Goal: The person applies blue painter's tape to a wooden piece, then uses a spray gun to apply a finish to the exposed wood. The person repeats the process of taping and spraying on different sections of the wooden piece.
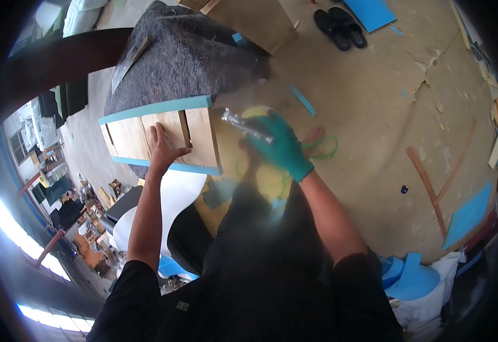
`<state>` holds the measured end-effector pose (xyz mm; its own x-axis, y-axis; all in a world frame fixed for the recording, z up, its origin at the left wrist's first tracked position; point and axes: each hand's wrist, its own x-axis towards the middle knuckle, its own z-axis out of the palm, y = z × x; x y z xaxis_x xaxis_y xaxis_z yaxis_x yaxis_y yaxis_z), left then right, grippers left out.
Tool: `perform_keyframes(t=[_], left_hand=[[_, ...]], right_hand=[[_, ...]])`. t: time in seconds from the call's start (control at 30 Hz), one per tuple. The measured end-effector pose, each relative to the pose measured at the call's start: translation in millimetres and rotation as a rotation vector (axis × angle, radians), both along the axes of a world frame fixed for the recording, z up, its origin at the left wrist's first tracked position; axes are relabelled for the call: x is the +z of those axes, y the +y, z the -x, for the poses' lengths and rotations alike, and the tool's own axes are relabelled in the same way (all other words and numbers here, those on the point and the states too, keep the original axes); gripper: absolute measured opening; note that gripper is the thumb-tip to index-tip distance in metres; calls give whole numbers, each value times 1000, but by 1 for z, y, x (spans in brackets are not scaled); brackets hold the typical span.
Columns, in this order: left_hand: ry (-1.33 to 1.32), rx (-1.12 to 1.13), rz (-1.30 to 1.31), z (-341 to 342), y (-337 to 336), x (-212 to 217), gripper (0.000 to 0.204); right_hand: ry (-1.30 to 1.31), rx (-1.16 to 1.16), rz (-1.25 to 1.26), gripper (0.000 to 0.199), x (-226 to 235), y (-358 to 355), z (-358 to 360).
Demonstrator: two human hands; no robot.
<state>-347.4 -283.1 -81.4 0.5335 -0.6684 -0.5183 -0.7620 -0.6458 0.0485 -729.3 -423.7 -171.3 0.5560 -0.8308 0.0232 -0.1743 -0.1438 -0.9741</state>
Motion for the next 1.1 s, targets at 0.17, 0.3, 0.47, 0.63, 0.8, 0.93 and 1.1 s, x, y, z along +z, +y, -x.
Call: perform_keyframes(t=[0.17,0.3,0.47,0.63,0.8,0.93,1.1], left_hand=[[50,-19,61,3,2,-3,146],[120,10,103,-6,12,-4,137],[-41,114,62,7,3,-28,134],[-156,162,59,28,-10,-33,131],[-211,145,116,29,-19,-40,123],[-320,4,203,26,-21,-44,109],[-199,36,231,34,-74,4,103]], right_hand=[[-113,-54,-172,44,-26,-10,-18],[-95,-39,-246,42,-21,-19,-25],[-130,-71,-311,40,-21,-14,-28],[-118,-96,-315,40,-19,-11,-28],[-177,-112,-436,41,-2,-14,-25],[-197,-200,-349,41,-9,-3,-17],[-244,-239,-327,41,-1,-8,-1]])
